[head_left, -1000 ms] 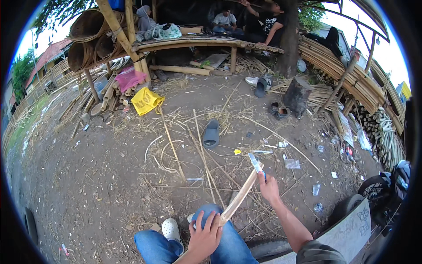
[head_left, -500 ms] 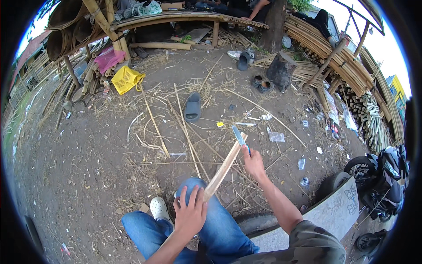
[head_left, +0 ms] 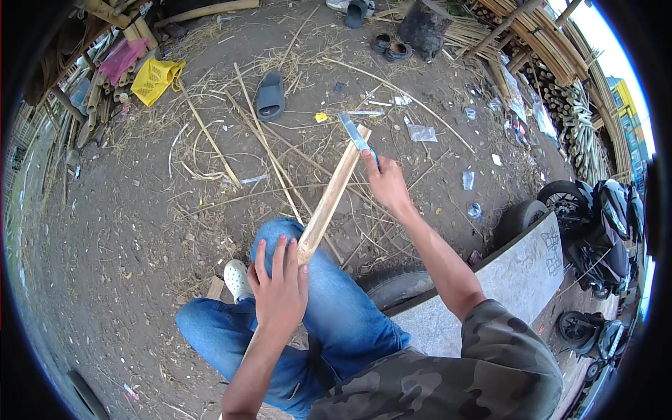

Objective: The person uses a knife to scrape and shave the surface and edges of a split bamboo strip, turning the strip around to shave different sections.

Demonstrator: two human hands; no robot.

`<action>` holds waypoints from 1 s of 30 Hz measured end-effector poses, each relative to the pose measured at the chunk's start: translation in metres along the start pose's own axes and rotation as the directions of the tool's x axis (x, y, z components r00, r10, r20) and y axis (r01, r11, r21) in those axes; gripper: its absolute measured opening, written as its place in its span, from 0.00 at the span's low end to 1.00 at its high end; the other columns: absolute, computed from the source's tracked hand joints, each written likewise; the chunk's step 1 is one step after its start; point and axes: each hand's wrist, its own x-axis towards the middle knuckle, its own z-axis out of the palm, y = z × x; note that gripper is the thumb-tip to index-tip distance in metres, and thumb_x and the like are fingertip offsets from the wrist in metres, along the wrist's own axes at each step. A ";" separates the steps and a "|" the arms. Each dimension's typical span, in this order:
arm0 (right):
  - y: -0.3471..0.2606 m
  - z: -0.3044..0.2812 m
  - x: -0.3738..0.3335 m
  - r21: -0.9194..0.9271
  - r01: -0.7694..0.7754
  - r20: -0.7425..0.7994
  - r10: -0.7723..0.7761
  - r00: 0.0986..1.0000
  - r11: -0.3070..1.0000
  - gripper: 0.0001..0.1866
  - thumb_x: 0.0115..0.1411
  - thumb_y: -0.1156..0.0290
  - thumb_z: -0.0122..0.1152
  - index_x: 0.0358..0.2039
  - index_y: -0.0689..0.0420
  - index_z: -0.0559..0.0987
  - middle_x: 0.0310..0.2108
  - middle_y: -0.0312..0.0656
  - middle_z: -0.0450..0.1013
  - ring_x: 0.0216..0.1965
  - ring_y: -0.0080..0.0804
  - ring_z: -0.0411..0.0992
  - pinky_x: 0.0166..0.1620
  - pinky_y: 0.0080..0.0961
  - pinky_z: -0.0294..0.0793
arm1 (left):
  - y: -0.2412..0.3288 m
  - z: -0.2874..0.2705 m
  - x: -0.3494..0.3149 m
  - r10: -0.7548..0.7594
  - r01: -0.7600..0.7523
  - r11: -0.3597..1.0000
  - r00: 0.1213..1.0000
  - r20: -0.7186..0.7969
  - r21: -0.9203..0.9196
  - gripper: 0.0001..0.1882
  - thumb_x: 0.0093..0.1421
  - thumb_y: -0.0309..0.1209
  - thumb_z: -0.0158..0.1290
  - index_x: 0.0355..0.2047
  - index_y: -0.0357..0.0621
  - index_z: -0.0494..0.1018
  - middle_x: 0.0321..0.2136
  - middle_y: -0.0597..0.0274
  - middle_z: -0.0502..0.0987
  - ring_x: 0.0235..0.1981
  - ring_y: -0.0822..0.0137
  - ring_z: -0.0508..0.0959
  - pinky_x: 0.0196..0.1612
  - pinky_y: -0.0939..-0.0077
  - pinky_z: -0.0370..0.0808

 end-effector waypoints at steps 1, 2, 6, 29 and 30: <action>0.002 0.001 -0.003 -0.002 -0.005 -0.001 0.005 1.000 1.000 0.31 0.68 0.48 0.43 0.29 0.69 0.75 0.21 0.64 0.70 0.28 0.65 0.71 0.36 0.49 0.69 | 0.000 0.000 -0.001 0.003 -0.003 1.000 1.000 0.004 -0.002 0.26 0.64 0.38 0.48 0.60 0.43 0.65 0.63 0.58 0.60 0.66 0.48 0.53 0.60 0.45 0.58; 0.003 0.002 -0.006 0.008 -0.030 0.033 0.029 0.999 1.000 0.30 0.68 0.49 0.44 0.29 0.69 0.75 0.20 0.63 0.70 0.27 0.64 0.71 0.34 0.49 0.69 | 0.000 0.000 -0.002 -0.010 0.010 1.000 1.000 0.001 -0.016 0.26 0.64 0.38 0.49 0.60 0.43 0.65 0.63 0.58 0.60 0.66 0.48 0.53 0.60 0.45 0.58; 0.002 0.008 -0.038 0.064 -0.088 0.066 0.083 0.994 0.994 0.29 0.68 0.50 0.44 0.28 0.68 0.75 0.17 0.61 0.68 0.22 0.60 0.69 0.31 0.48 0.67 | -0.002 0.000 -0.003 -0.032 0.032 0.999 0.999 -0.013 -0.021 0.26 0.63 0.37 0.51 0.60 0.43 0.65 0.62 0.58 0.60 0.65 0.47 0.54 0.59 0.45 0.59; -0.011 0.017 -0.031 0.061 -0.090 0.096 0.084 0.992 0.994 0.31 0.68 0.48 0.42 0.30 0.69 0.77 0.20 0.64 0.70 0.27 0.63 0.71 0.33 0.49 0.69 | -0.002 0.002 0.001 -0.025 0.022 0.998 0.999 -0.048 -0.062 0.25 0.64 0.38 0.50 0.59 0.44 0.66 0.62 0.60 0.61 0.66 0.49 0.54 0.59 0.45 0.60; -0.011 0.020 -0.039 0.058 -0.092 0.098 0.086 0.991 0.994 0.31 0.68 0.48 0.42 0.30 0.69 0.77 0.20 0.64 0.70 0.27 0.63 0.71 0.33 0.49 0.69 | -0.003 0.001 0.001 -0.036 0.033 0.997 0.998 -0.050 -0.065 0.25 0.63 0.38 0.51 0.59 0.44 0.66 0.62 0.60 0.61 0.65 0.49 0.54 0.58 0.46 0.60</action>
